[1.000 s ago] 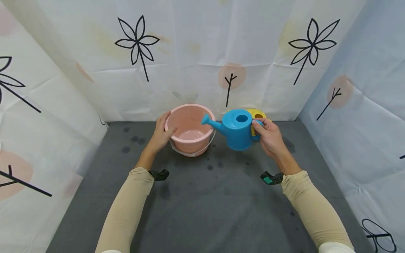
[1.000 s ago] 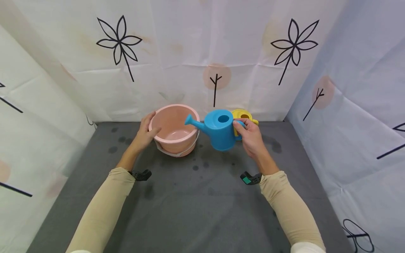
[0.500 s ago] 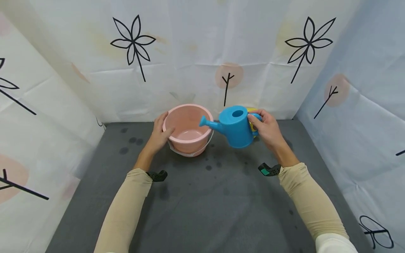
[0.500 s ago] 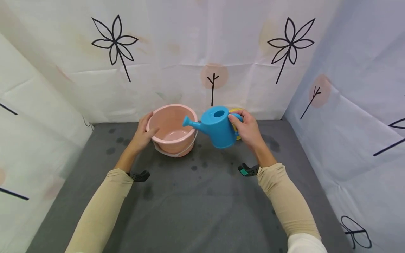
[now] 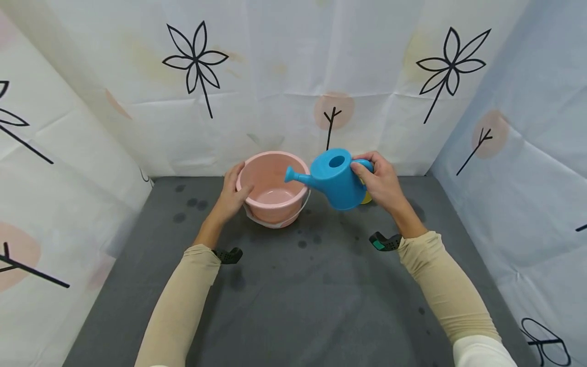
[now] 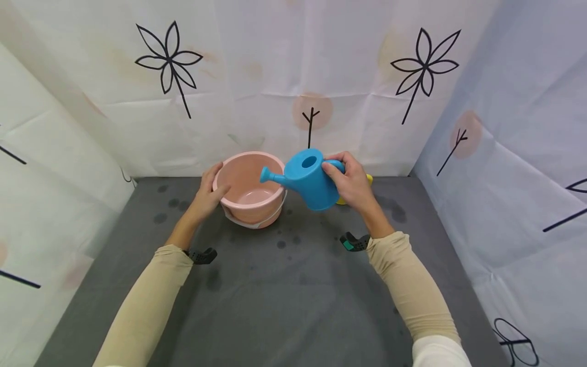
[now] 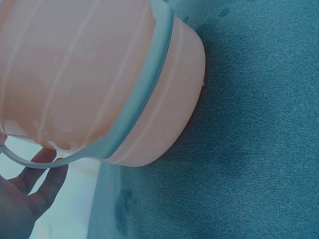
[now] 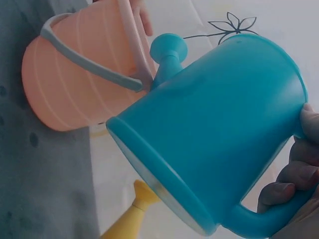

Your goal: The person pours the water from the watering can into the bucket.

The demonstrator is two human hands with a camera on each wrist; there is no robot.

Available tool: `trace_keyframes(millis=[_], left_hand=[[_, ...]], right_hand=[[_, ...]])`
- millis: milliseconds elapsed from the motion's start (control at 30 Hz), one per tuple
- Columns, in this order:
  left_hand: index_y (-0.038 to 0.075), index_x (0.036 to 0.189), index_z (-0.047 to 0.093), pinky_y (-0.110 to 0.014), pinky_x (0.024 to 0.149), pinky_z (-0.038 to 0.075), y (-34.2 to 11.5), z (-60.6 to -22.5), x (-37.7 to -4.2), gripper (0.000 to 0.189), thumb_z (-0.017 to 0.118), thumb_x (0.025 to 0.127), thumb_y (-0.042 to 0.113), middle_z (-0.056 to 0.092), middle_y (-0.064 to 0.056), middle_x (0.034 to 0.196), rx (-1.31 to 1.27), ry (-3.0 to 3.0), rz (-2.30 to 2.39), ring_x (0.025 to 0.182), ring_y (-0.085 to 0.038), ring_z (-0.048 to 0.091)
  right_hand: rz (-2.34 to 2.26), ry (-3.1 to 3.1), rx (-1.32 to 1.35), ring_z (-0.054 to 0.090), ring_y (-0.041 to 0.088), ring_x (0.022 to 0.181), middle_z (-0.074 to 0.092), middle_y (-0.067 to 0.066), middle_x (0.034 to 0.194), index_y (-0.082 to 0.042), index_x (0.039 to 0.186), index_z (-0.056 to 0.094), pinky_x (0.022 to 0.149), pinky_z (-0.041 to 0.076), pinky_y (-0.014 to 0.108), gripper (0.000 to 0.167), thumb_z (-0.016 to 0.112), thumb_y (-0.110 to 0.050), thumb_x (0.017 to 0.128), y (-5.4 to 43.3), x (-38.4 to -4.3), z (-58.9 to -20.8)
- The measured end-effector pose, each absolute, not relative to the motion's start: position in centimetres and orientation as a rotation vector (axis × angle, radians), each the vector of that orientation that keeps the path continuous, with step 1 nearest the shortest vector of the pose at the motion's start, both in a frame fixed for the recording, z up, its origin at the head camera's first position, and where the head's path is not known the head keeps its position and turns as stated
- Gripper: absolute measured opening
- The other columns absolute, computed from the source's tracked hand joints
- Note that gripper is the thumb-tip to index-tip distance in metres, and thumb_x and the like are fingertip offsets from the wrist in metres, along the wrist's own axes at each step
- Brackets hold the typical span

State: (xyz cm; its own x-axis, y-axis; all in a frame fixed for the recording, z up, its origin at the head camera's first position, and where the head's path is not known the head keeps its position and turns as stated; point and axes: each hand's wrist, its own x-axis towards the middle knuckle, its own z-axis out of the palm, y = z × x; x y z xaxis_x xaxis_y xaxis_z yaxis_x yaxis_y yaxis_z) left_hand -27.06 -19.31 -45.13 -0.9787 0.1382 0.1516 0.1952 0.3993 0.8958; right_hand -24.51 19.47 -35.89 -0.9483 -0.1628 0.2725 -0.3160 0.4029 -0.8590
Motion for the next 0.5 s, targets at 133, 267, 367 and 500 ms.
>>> trace_keyframes(millis=[133,267,367,500], left_hand=[[0.019,0.164,0.022,-0.059,0.125,0.02,-19.43,-45.72,-27.28,0.071,0.058,0.103,0.027,0.01,-0.014,0.168,-0.31,-2.58,-1.625,0.155,-0.036,0.016],[0.018,0.163,0.024,-0.058,0.125,0.02,-19.38,-45.8,-27.4,0.071,0.058,0.102,0.028,0.012,-0.015,0.168,-0.306,-2.569,-1.617,0.154,-0.036,0.018],[0.018,0.163,0.024,-0.058,0.125,0.02,-19.38,-45.73,-27.48,0.071,0.059,0.102,0.027,0.013,-0.015,0.168,-0.307,-2.566,-1.618,0.155,-0.036,0.018],[0.017,0.164,0.023,-0.059,0.125,0.018,-19.55,-45.74,-27.41,0.073,0.059,0.102,0.025,0.01,-0.015,0.169,-0.317,-2.56,-1.628,0.156,-0.037,0.015]], right_hand=[[1.578,-2.502,0.446,0.055,0.036,0.123,0.059,0.025,0.129,0.008,0.131,0.052,0.113,0.039,0.062,0.038,0.056,-0.021,0.106,19.46,-24.81,-35.91],[1.554,-2.505,0.483,0.055,0.036,0.122,0.059,0.026,0.127,0.008,0.13,0.052,0.112,0.041,0.06,0.036,0.055,-0.019,0.106,19.59,-25.1,-35.83],[1.52,-2.521,0.503,0.056,0.039,0.124,0.059,0.027,0.128,0.008,0.13,0.052,0.111,0.041,0.061,0.037,0.055,-0.02,0.106,19.61,-25.18,-35.55],[1.495,-2.548,0.519,0.056,0.043,0.125,0.058,0.027,0.13,0.007,0.13,0.052,0.109,0.042,0.063,0.038,0.056,-0.022,0.106,19.39,-25.27,-35.11]])
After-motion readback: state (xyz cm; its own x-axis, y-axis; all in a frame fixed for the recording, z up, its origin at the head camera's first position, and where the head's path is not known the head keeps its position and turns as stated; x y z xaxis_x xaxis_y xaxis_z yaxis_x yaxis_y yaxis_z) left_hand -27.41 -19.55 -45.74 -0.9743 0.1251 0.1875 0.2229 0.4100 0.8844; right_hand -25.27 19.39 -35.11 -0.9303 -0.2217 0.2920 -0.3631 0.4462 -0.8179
